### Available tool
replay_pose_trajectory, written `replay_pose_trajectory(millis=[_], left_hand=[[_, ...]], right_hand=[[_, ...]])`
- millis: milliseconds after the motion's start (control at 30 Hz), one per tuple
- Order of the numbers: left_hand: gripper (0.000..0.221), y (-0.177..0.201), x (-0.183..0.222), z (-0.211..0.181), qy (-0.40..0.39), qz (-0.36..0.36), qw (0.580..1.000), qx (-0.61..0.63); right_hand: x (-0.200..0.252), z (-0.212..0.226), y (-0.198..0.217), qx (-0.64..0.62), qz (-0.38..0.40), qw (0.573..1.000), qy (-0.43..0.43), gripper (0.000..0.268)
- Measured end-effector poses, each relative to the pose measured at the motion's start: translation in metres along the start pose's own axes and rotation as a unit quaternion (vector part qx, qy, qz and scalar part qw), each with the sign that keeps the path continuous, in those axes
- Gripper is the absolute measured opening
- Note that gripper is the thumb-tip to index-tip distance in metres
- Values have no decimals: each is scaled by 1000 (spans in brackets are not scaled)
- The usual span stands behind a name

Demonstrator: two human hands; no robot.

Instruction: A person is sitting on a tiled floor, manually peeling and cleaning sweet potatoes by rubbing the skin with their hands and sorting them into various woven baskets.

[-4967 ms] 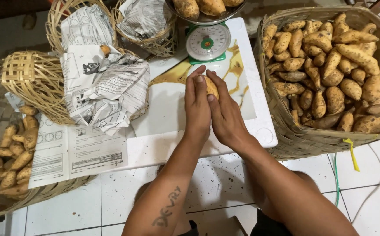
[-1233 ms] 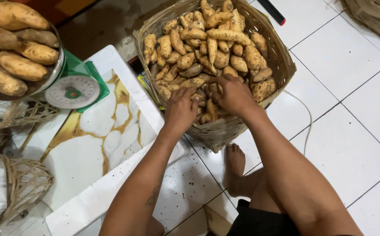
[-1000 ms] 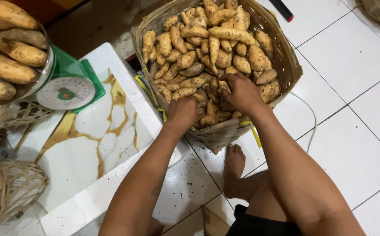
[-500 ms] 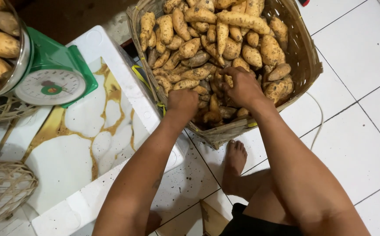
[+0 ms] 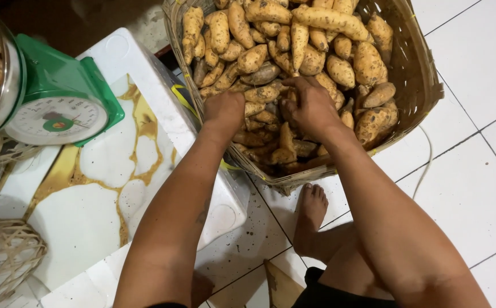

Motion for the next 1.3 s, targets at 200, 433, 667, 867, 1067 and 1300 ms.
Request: replay_pose_trajectory(millis=[200, 433, 667, 867, 1067, 1300], left_hand=[[21, -11, -35, 32, -28, -13, 999, -33], [22, -7, -31, 33, -59, -34, 995, -72], [24, -13, -31, 31, -44, -69, 985, -149], [28, -51, -48, 46, -7, 27, 963, -268], [38, -36, -32, 34, 3, 80, 954, -288], [30, -71, -58, 57, -7, 47, 966, -254]], right_hand=[[-17, 16, -15, -8, 2, 999, 35, 40], [-67, 20, -54, 52, 116, 990, 62, 37], [-79, 5, -95, 118, 157, 979, 56, 42], [-72, 18, -116, 161, 195, 956, 149, 54], [-76, 9, -119, 178, 227, 948, 136, 63], [-76, 7, -121, 145, 245, 951, 122, 62]])
Point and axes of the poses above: each hand's wrist, its own x-axis away from the middle knuckle, its own y-axis out of the back of the hand, z = x × y, the point moved 3 cm from there along -x, towards the middle knuckle, and after that the axes turned 2 degrees about z, right-handed, at the moved point
